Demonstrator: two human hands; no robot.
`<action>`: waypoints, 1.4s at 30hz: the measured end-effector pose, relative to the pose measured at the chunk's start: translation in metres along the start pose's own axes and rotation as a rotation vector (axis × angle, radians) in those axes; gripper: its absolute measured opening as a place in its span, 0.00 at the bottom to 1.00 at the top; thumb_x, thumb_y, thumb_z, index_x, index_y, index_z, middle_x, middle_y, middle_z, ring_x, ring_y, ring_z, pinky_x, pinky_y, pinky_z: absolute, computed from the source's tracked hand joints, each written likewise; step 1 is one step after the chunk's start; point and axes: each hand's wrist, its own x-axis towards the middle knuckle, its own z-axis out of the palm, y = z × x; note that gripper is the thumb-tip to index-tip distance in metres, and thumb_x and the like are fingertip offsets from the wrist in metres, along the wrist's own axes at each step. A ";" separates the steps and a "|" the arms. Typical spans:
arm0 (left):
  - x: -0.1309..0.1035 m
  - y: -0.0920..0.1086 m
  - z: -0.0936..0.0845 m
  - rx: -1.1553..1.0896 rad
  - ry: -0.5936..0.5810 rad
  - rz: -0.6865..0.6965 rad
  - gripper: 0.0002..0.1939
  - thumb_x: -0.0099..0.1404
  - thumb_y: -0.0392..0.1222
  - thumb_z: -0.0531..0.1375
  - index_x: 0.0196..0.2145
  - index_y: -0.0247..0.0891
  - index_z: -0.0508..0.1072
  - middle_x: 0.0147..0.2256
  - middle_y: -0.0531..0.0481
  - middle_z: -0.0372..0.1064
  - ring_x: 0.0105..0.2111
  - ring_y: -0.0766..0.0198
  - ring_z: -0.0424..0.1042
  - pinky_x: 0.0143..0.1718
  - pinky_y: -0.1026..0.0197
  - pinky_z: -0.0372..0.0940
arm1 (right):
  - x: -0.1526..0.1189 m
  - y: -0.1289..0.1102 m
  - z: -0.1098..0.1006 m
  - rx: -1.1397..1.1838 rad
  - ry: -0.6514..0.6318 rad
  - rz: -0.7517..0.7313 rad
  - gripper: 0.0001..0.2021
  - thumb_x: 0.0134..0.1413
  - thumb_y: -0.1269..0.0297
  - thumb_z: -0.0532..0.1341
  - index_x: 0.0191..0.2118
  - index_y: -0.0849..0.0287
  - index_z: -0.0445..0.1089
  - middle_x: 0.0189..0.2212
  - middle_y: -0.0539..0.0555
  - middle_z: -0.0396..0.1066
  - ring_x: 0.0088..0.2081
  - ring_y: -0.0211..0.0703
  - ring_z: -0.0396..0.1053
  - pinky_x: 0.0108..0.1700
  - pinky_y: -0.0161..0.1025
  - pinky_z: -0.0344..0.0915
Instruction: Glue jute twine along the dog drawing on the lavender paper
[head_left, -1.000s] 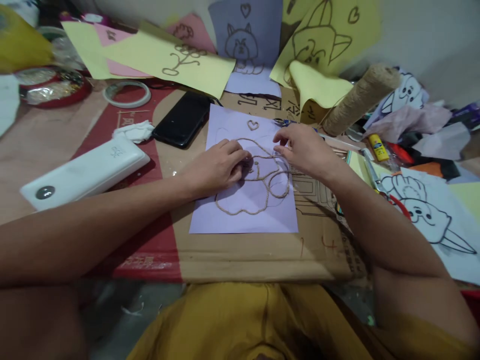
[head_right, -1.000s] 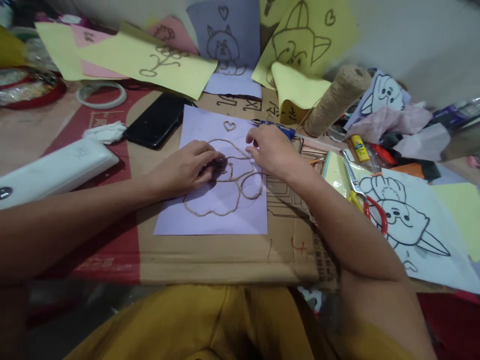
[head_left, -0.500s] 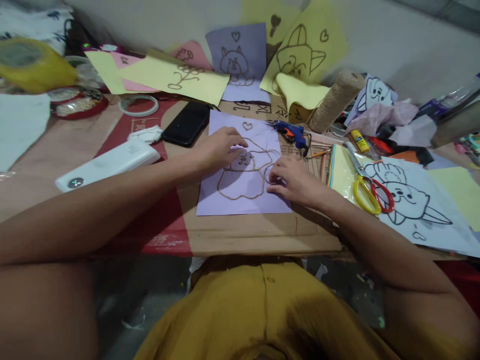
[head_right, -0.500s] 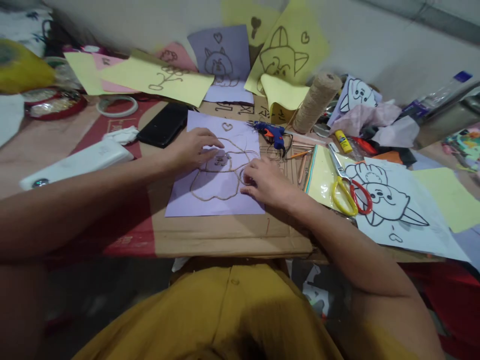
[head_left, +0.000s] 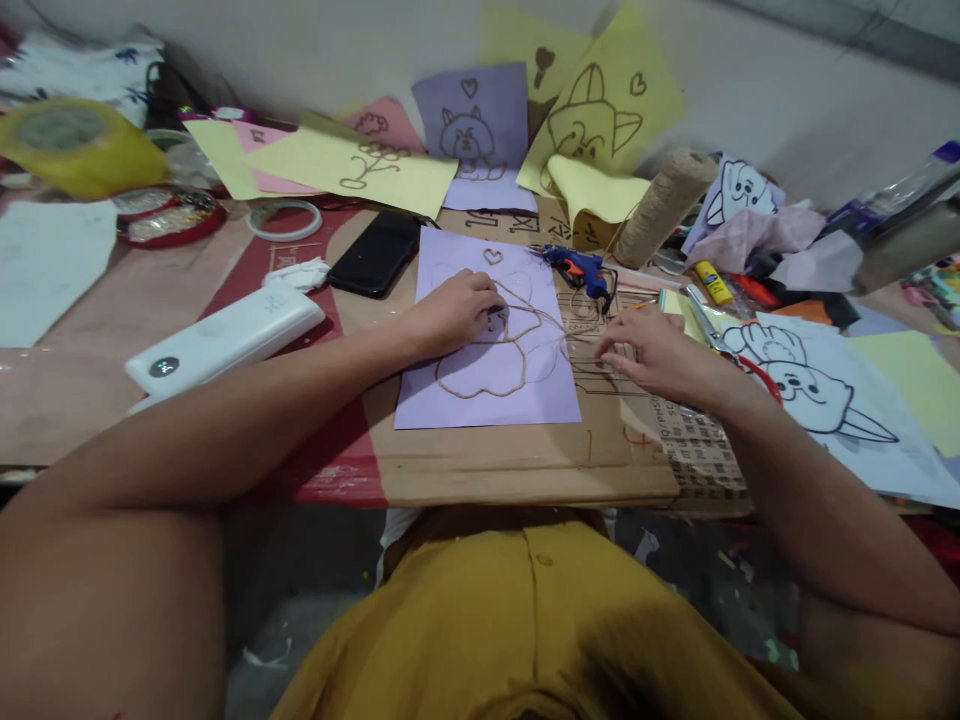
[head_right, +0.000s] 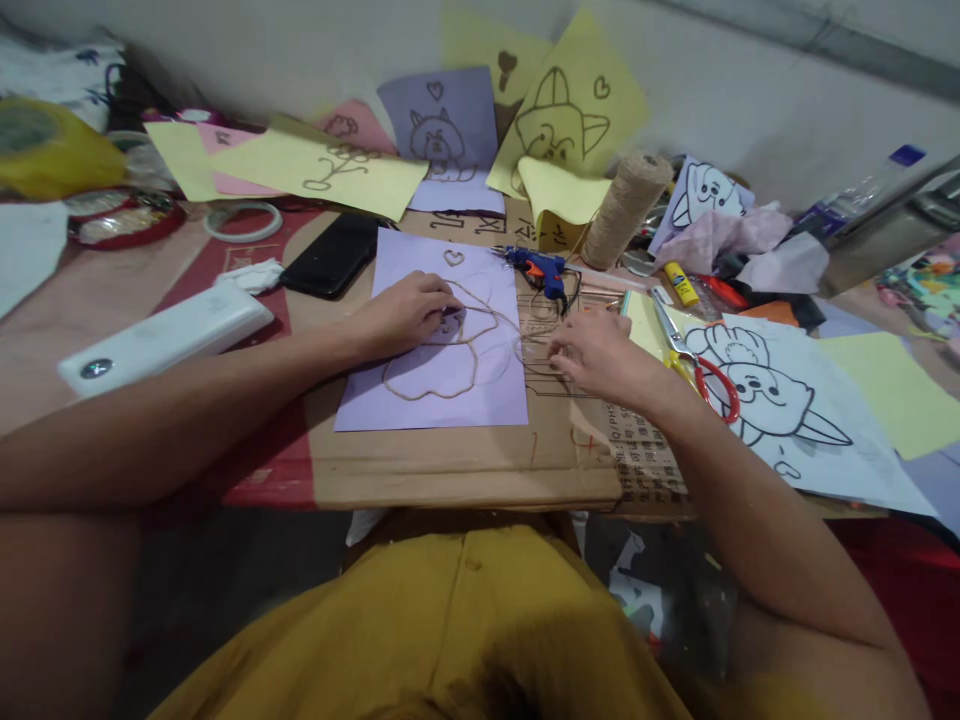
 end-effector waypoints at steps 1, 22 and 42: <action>0.000 0.000 0.001 0.000 0.004 0.004 0.22 0.66 0.30 0.52 0.51 0.31 0.81 0.48 0.37 0.75 0.50 0.51 0.71 0.57 0.50 0.68 | 0.003 -0.001 0.000 0.011 0.040 -0.015 0.10 0.63 0.60 0.60 0.39 0.55 0.78 0.45 0.60 0.77 0.52 0.60 0.68 0.53 0.54 0.58; -0.004 -0.007 0.009 -0.029 0.072 -0.004 0.22 0.64 0.27 0.53 0.49 0.33 0.82 0.47 0.40 0.75 0.47 0.52 0.70 0.56 0.49 0.67 | 0.092 -0.041 0.046 -0.086 0.216 0.021 0.15 0.66 0.70 0.52 0.47 0.64 0.77 0.46 0.67 0.76 0.50 0.58 0.69 0.55 0.52 0.64; -0.009 -0.003 0.002 -0.154 0.145 -0.195 0.22 0.64 0.28 0.51 0.50 0.34 0.79 0.46 0.42 0.78 0.49 0.54 0.74 0.56 0.51 0.69 | 0.111 -0.036 0.053 0.194 0.206 -0.053 0.12 0.60 0.69 0.63 0.49 0.58 0.76 0.46 0.59 0.71 0.45 0.49 0.67 0.50 0.44 0.63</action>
